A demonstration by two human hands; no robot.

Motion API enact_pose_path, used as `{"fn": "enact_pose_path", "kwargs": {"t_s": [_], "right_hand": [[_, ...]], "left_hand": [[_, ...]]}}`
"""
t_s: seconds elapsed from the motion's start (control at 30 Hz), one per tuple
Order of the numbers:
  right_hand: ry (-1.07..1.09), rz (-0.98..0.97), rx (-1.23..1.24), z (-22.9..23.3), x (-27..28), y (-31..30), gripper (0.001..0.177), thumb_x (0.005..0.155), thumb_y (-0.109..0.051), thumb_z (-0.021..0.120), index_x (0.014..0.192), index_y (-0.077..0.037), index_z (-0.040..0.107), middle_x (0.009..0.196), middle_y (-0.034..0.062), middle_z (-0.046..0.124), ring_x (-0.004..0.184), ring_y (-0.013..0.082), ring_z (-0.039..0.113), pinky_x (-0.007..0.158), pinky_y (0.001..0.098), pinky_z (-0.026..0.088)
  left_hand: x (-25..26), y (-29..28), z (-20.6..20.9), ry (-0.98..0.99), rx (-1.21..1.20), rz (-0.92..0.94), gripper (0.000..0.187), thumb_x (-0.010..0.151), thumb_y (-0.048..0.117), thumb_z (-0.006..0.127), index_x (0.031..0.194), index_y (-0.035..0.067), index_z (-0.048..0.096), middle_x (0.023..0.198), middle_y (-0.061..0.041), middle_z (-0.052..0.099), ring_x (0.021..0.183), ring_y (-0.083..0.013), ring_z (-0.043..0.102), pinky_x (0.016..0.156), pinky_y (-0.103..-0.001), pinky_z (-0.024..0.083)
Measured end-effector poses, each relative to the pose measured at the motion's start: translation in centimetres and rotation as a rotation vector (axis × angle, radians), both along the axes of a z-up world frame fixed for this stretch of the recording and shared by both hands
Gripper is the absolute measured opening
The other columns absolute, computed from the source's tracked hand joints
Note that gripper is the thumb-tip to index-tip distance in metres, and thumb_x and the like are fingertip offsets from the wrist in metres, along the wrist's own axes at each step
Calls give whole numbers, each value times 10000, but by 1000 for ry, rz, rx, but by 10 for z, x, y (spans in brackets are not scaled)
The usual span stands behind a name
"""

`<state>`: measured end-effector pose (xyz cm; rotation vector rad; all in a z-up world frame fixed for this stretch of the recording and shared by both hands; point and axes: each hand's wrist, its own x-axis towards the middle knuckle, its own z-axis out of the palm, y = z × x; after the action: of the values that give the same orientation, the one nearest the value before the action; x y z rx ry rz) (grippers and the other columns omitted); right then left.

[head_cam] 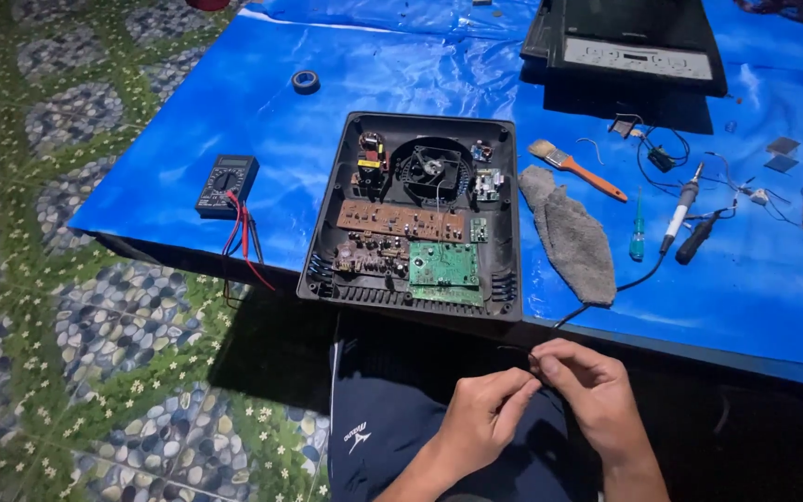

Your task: Connecting and routing internal electrical wires to a circuit board inside an induction cooker.

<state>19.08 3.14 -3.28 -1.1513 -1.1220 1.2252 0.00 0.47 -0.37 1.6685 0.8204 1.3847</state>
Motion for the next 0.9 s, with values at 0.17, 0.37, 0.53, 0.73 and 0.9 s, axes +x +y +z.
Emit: {"fn": "enact_pose_path", "kwargs": {"t_s": [0.17, 0.37, 0.53, 0.73, 0.9], "right_hand": [[7, 22, -47, -14, 9, 10, 178, 887, 46, 709, 1031, 116, 786, 965, 199, 775, 882, 255, 714, 808, 349, 586], [-72, 113, 30, -5, 5, 8, 117, 847, 97, 720, 935, 133, 789, 976, 204, 786, 855, 256, 724, 773, 345, 593], [-4, -72, 83, -11, 1, 12, 141, 934, 58, 648, 989, 144, 745, 944, 193, 732, 754, 196, 610, 662, 281, 484], [168, -176, 156, -4, 1, 19, 134, 1003, -37, 648, 1100, 28, 714, 1045, 147, 739, 847, 155, 670, 789, 241, 565], [97, -317, 154, 8, -2, 25, 163, 1080, -112, 617, 1121, 30, 685, 916, 98, 663, 770, 105, 576, 710, 189, 472]], "left_hand": [[-3, 7, -5, 10, 18, -22, 48, 972, -9, 630, 956, -30, 670, 763, -111, 670, 538, -208, 512, 517, -319, 428], [-14, 9, -5, 42, -31, -68, 57, 974, 7, 634, 952, -18, 680, 749, -98, 669, 526, -200, 508, 517, -317, 436], [-22, 10, 4, 29, -56, -70, 76, 989, 21, 628, 978, -12, 696, 793, -96, 695, 565, -201, 543, 561, -300, 462], [-25, 12, 3, 72, -14, -23, 80, 996, 38, 652, 947, 5, 706, 728, -74, 679, 505, -188, 535, 508, -290, 448], [-28, 9, 3, 77, -26, 27, 63, 978, 12, 667, 938, -4, 713, 715, -80, 699, 481, -170, 546, 479, -277, 450]]}}
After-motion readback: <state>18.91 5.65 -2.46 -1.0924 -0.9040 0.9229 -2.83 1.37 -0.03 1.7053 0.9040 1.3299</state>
